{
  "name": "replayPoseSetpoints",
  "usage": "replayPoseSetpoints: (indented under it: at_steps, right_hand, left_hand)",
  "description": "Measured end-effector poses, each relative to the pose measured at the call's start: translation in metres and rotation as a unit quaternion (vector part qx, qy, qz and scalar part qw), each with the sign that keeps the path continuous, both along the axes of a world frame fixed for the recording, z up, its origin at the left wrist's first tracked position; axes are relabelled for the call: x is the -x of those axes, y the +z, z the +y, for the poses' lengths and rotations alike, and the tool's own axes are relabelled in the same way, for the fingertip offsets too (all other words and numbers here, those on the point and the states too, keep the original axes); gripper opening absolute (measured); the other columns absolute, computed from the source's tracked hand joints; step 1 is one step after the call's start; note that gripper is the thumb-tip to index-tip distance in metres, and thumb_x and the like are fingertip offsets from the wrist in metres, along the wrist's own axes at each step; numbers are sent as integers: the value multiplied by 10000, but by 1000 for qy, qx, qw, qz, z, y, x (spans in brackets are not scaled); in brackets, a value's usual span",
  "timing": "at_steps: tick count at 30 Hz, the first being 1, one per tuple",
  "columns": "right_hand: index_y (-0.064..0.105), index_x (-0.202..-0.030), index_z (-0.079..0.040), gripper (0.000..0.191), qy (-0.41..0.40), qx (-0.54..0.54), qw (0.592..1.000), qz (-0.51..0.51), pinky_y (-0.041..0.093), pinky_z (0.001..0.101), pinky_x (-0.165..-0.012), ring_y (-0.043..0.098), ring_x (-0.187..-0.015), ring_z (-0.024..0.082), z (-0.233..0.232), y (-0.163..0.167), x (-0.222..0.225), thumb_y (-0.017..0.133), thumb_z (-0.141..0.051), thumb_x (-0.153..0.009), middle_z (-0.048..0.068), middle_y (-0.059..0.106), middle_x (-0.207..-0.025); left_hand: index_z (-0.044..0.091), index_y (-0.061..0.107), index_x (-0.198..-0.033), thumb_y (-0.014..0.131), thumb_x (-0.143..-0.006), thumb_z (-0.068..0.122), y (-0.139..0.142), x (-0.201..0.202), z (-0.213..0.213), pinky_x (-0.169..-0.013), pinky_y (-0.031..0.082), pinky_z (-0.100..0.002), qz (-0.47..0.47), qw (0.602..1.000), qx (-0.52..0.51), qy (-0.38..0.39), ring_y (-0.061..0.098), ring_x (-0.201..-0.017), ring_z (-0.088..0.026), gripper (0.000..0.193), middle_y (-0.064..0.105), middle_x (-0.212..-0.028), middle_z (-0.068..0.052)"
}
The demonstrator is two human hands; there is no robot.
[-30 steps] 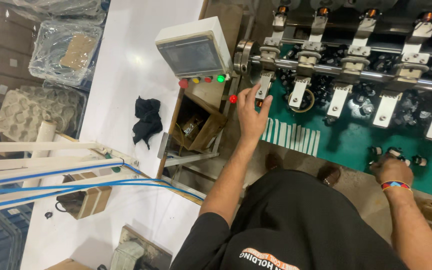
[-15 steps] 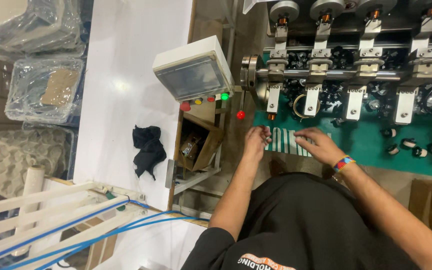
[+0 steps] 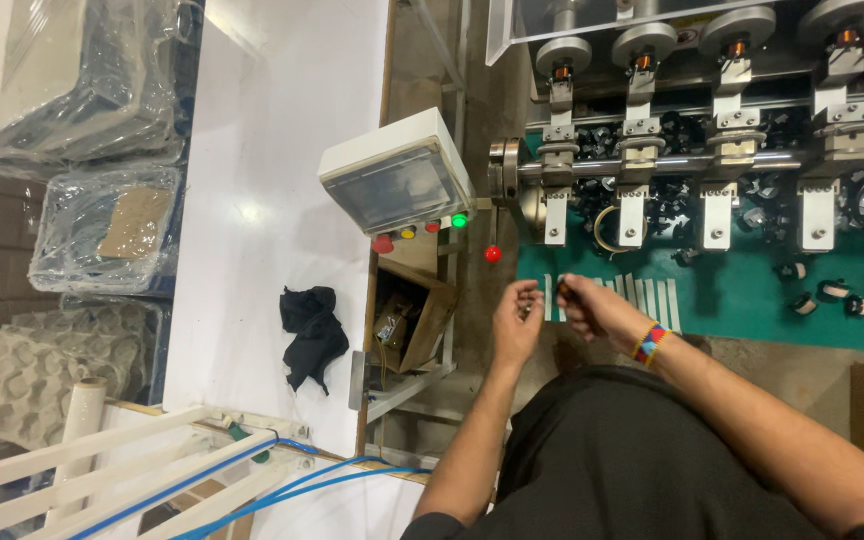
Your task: The person stands at a coil winding machine, inspects small copper-wound bobbins by hand, and places them one at a time onto the machine's green work plate. They wipe the plate with a black cloth, adjust a component on the machine, and thread a fine wire into the machine's upper section.
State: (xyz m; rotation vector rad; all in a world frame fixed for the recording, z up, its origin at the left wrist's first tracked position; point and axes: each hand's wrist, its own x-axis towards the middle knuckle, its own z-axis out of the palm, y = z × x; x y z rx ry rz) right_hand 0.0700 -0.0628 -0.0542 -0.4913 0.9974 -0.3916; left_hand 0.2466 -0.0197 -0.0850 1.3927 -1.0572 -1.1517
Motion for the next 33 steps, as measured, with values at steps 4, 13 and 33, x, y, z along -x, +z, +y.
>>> replayPoseSetpoints:
  at_steps: [4,13,33]
  right_hand:
    - [515,-807,-138,538,21,-140,989,-53,216,248,-401,287,-458,81,30,-3,58,410,-630,-998,-73,311,-576]
    - [545,-787,-130,605,-53,-68,990,-109,224,229,-383,278,-435,57,62,13,142,339,-648,-1022,-75,342,-552]
    - [687,-907,-72,313,127,500,780,353,500,456,-649,686,-725,360,58,63,252,543,-327,-1018,145,696,-731]
  left_hand:
    - [56,675,-1235,755,-895,86,66,6,-5,-948,560,-350,-103,948,123,-276,658,-1132,-222,350,659,-1245,-111]
    - [29,664,-1323,749,-953,48,57,97,-16,-1000,581,-329,108,924,12,-366,703,-1136,-186,380,689,-1263,-99]
    - [-47,584,-1380,744,-945,24,59,217,-6,-842,575,-249,142,952,-100,-251,714,-954,-118,469,727,-1072,-93]
